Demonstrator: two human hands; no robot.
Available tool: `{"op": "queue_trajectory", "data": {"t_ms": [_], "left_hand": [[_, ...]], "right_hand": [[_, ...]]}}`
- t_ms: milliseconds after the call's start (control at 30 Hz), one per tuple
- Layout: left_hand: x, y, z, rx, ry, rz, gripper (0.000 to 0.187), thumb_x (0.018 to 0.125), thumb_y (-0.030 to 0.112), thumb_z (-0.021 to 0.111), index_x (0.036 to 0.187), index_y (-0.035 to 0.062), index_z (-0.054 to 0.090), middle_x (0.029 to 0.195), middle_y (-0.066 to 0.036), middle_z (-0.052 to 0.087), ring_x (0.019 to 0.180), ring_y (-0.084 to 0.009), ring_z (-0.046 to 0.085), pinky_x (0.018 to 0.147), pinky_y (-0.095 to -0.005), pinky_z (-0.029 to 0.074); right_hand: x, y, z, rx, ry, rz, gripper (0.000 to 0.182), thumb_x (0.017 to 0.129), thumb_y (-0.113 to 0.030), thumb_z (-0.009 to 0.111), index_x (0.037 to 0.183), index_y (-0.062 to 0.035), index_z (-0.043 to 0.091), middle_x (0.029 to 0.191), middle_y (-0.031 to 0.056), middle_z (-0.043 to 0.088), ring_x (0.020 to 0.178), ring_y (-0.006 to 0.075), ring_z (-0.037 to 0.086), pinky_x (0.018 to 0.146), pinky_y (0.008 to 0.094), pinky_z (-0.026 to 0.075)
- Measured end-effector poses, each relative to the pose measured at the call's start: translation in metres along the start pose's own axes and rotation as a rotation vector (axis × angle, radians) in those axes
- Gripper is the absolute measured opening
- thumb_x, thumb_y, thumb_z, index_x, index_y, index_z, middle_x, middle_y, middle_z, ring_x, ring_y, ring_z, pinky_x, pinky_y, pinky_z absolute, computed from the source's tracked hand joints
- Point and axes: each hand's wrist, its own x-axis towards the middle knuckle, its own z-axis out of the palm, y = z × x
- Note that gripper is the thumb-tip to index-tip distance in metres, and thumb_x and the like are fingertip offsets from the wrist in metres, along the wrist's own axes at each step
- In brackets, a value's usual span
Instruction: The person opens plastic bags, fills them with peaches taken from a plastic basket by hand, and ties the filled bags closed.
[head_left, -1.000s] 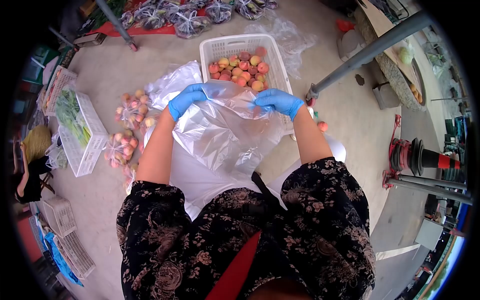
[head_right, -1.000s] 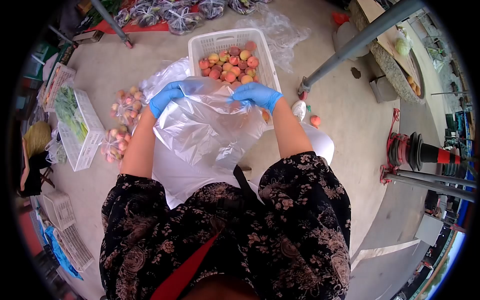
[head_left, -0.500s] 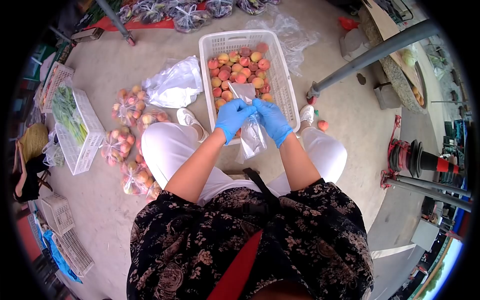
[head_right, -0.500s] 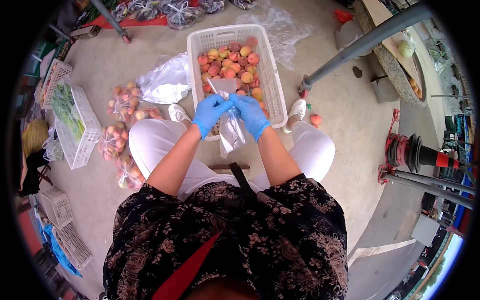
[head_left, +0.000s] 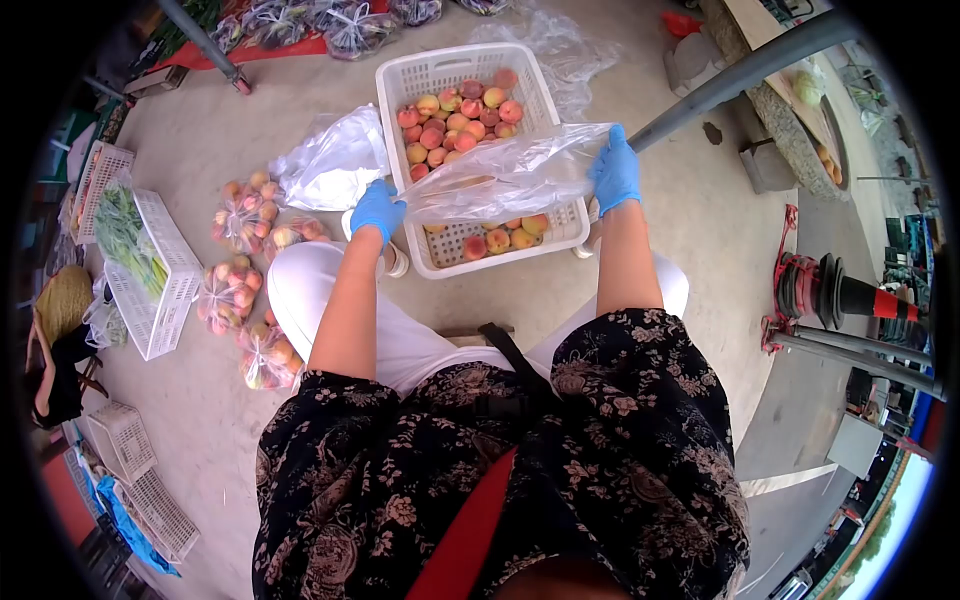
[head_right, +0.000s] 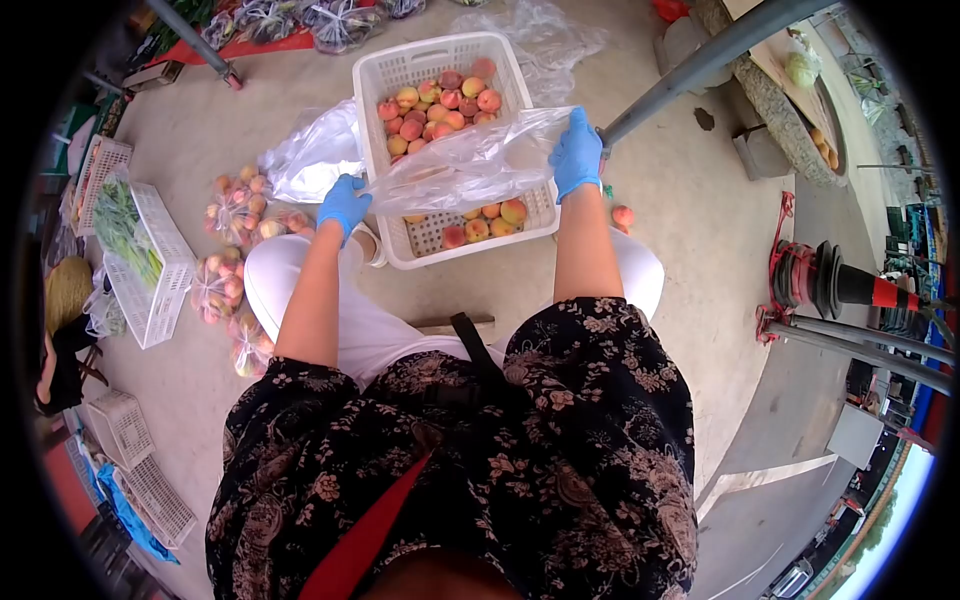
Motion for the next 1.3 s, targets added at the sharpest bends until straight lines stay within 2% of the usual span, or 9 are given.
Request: {"op": "queue_trajectory", "data": {"t_ms": [167, 233, 333, 467, 767, 933, 1067, 1133, 1300], "left_hand": [[-0.055, 0.104, -0.021, -0.053, 0.318, 0.530, 0.091, 0.064, 0.039, 0.072, 0.137, 0.0076, 0.025, 0.131, -0.020, 0.039, 0.119, -0.0329, 0.042, 0.097, -0.0430, 0.035], [-0.044, 0.115, -0.025, -0.036, 0.326, 0.494, 0.077, 0.069, 0.034, 0.067, 0.134, 0.0105, 0.032, 0.125, -0.018, 0.046, 0.112, -0.0328, 0.048, 0.093, -0.0430, 0.038], [-0.005, 0.085, -0.043, 0.008, 0.178, 0.299, 0.046, 0.078, 0.022, 0.054, 0.123, 0.0171, 0.047, 0.109, -0.014, 0.058, 0.097, -0.0322, 0.056, 0.082, -0.0432, 0.045], [0.027, 0.033, -0.108, 0.206, 0.387, 0.307, 0.034, 0.080, 0.018, 0.050, 0.114, 0.0136, 0.052, 0.107, -0.017, 0.058, 0.097, -0.0342, 0.056, 0.081, -0.0424, 0.045], [0.022, 0.046, -0.119, 0.261, 0.404, 0.167, 0.026, 0.077, 0.019, 0.060, 0.100, 0.0075, 0.055, 0.096, -0.016, 0.060, 0.084, -0.0342, 0.057, 0.076, -0.0404, 0.046], [0.063, 0.046, -0.092, -1.299, -0.148, 0.000, 0.019, 0.085, 0.006, 0.052, 0.103, 0.0035, 0.056, 0.096, -0.005, 0.060, 0.085, -0.0142, 0.058, 0.072, -0.0294, 0.050], [0.106, 0.035, -0.062, -1.652, -0.118, -0.351, 0.019, 0.086, -0.002, 0.047, 0.104, 0.0004, 0.054, 0.094, -0.007, 0.060, 0.078, -0.0120, 0.057, 0.069, -0.0255, 0.051], [0.126, 0.002, -0.047, -1.871, -0.219, -0.277, 0.019, 0.086, -0.001, 0.048, 0.103, 0.0008, 0.054, 0.094, -0.007, 0.060, 0.071, -0.0102, 0.056, 0.061, -0.0228, 0.050], [0.124, 0.007, -0.059, -1.755, -0.090, -0.354, 0.018, 0.086, 0.007, 0.053, 0.104, 0.0036, 0.057, 0.090, -0.002, 0.061, 0.066, -0.0076, 0.055, 0.048, -0.0202, 0.045]], "right_hand": [[-0.071, 0.016, 0.090, -0.474, -0.307, -0.183, 0.022, 0.085, -0.032, 0.058, 0.075, -0.0126, 0.054, 0.060, -0.0062, 0.044, 0.048, 0.0045, 0.037, 0.042, 0.0216, 0.029], [-0.087, 0.027, 0.112, -0.539, -0.545, -0.347, 0.023, 0.081, -0.031, 0.062, 0.084, -0.0083, 0.058, 0.066, -0.0007, 0.054, 0.055, 0.0114, 0.051, 0.050, 0.0250, 0.040], [-0.080, 0.011, 0.120, -1.056, -0.557, -1.145, 0.020, 0.079, -0.024, 0.061, 0.092, -0.0084, 0.059, 0.077, 0.0083, 0.062, 0.069, 0.0248, 0.061, 0.061, 0.0345, 0.047], [-0.010, -0.017, 0.094, -1.978, -0.240, -0.925, 0.022, 0.082, -0.023, 0.049, 0.100, -0.0154, 0.059, 0.092, 0.0133, 0.063, 0.083, 0.0328, 0.061, 0.070, 0.0449, 0.048], [0.039, -0.012, 0.116, -1.844, -0.098, -0.841, 0.028, 0.083, -0.031, 0.047, 0.103, -0.0159, 0.059, 0.092, 0.0155, 0.063, 0.087, 0.0337, 0.060, 0.074, 0.0450, 0.048], [0.073, -0.004, 0.117, -1.164, -0.371, -0.377, 0.044, 0.080, -0.038, 0.058, 0.109, -0.0052, 0.058, 0.101, 0.0138, 0.062, 0.099, 0.0260, 0.058, 0.083, 0.0365, 0.045], [0.109, 0.052, 0.059, -0.126, -0.581, 0.107, 0.052, 0.076, -0.040, 0.066, 0.111, -0.0023, 0.057, 0.109, 0.0084, 0.059, 0.106, 0.0203, 0.053, 0.088, 0.0323, 0.042], [0.121, 0.109, 0.031, -0.677, -0.214, 0.062, 0.050, 0.076, -0.039, 0.066, 0.111, -0.0029, 0.057, 0.107, 0.0114, 0.060, 0.103, 0.0212, 0.054, 0.087, 0.0321, 0.043], [0.135, 0.224, -0.008, -1.859, -0.143, -0.105, 0.034, 0.075, -0.031, 0.062, 0.104, -0.0149, 0.059, 0.104, 0.0154, 0.055, 0.096, 0.0332, 0.055, 0.082, 0.0408, 0.046]]}}
